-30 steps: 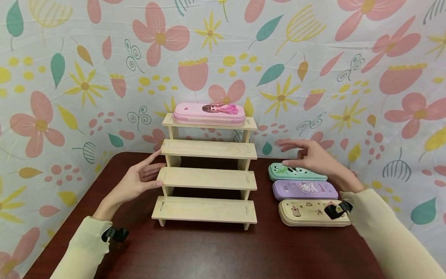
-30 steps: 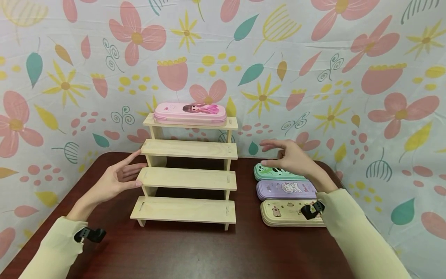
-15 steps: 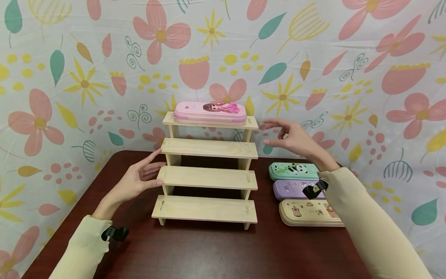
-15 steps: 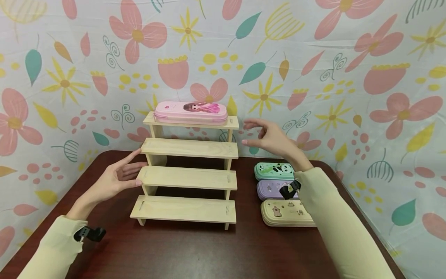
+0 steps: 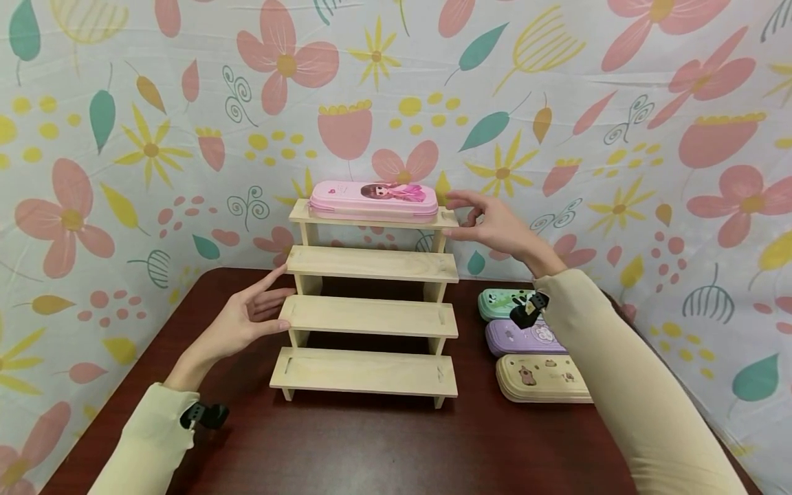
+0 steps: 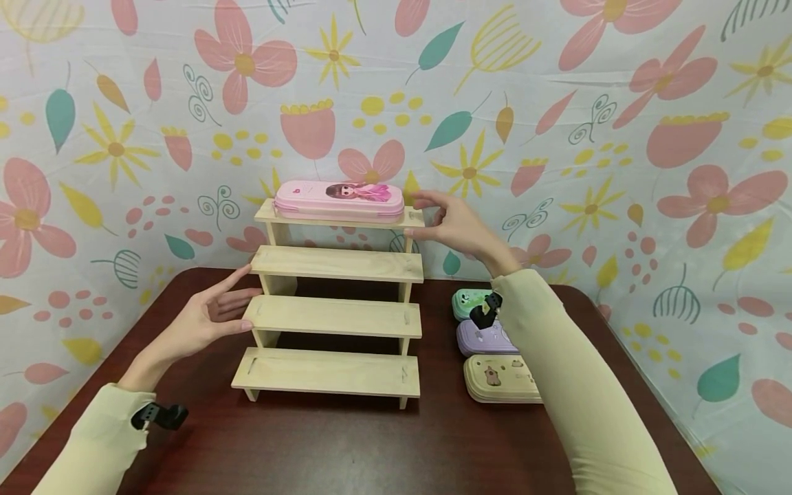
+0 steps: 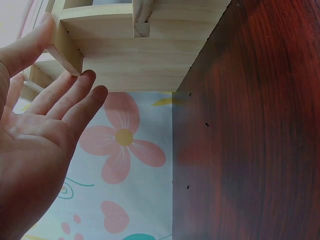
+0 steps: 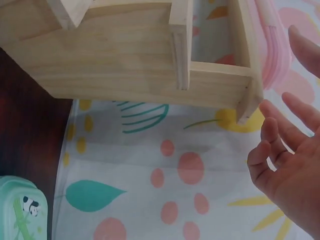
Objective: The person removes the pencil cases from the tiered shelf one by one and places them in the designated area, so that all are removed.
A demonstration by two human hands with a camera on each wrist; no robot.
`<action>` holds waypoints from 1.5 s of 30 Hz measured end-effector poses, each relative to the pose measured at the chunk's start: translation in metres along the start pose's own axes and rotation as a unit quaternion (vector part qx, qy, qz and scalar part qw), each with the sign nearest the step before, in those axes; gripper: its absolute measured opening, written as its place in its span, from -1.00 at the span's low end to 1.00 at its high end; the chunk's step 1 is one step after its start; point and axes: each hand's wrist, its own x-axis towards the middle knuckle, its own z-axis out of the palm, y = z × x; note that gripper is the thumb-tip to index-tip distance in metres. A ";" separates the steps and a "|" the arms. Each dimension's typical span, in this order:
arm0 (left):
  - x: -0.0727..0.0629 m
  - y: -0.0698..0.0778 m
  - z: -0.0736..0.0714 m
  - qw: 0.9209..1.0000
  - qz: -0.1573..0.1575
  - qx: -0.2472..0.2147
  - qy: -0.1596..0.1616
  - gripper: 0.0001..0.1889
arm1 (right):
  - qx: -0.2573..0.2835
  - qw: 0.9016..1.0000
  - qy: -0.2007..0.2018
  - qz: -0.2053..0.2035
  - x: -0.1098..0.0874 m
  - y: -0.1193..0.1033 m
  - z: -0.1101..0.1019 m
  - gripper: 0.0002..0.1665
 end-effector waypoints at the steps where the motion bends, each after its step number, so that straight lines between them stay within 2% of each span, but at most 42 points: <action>1: 0.000 0.000 0.000 1.000 0.000 0.000 0.000 0.03 | 0.002 1.000 0.000 0.001 0.002 0.000 0.001 -0.12; 9: -0.001 0.000 0.000 1.000 -0.003 -0.002 -0.001 0.03 | 0.016 1.000 -0.005 0.008 0.019 -0.001 0.007 -0.13; 27: -0.002 0.000 0.000 1.000 -0.008 0.002 0.000 0.03 | 0.034 0.999 -0.001 -0.001 0.045 -0.003 0.018 -0.20; 36: 0.000 0.001 -0.001 1.000 -0.004 -0.001 0.000 0.03 | 0.069 0.997 -0.024 0.020 0.052 -0.005 0.018 -0.17; 45: 0.000 0.000 0.000 1.000 -0.005 -0.005 0.001 0.03 | 0.097 0.995 -0.019 0.023 0.052 -0.003 0.020 -0.22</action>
